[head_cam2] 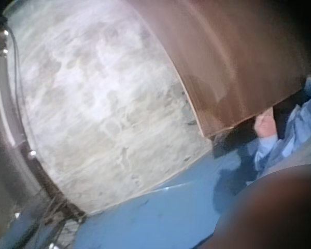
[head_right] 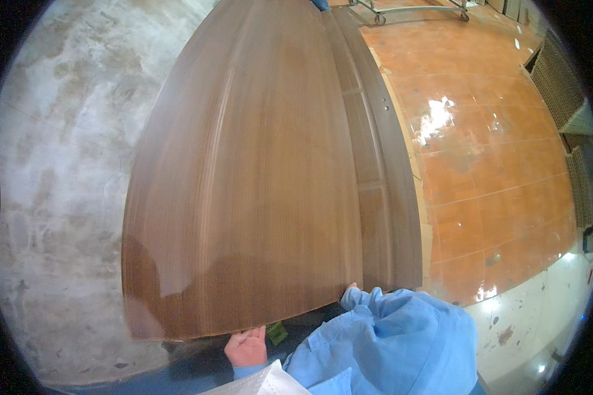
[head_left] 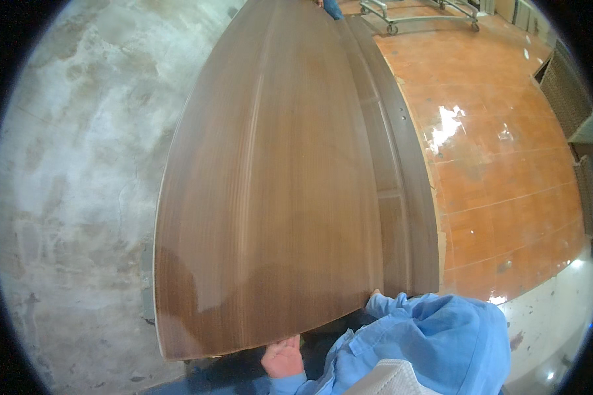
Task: The person lifts a large wooden panel from a machine bed with assistance, carries it across the workshop floor, and stacks it against a wall with other similar panels. The person repeatedly lifts and places panels, coordinating with a coworker to move and stack them.
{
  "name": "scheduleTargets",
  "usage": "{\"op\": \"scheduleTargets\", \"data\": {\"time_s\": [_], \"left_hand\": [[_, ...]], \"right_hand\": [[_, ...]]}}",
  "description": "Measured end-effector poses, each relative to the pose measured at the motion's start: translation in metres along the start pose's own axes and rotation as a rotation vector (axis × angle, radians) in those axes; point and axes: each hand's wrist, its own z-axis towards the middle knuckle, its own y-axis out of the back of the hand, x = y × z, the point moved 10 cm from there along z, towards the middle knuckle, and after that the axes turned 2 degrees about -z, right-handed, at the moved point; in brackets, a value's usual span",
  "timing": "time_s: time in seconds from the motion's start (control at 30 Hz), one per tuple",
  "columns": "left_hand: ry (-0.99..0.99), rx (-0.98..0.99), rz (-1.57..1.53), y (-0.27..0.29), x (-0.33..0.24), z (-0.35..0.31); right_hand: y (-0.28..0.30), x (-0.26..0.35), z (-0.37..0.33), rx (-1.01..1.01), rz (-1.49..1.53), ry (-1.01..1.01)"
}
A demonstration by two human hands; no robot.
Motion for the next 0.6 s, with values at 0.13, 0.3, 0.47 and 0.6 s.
{"op": "scheduleTargets", "data": {"time_s": [0.13,0.3,0.47,0.6], "left_hand": [[0.055,-0.004,-0.030,0.008,0.021,-0.004],[0.066,0.114,0.033,0.009,0.037,-0.011],[-0.118,0.152,0.832,0.015,0.044,-0.016],[0.357,-0.183,-0.446,0.058,0.094,-0.021]], "right_hand": [[-0.005,0.004,-0.002,0.016,-0.029,0.006],[-0.018,0.007,-0.004,0.031,-0.063,0.021],[-0.034,0.009,-0.005,0.048,-0.102,0.039],[-0.040,0.020,-0.005,0.059,-0.160,0.087]]}}
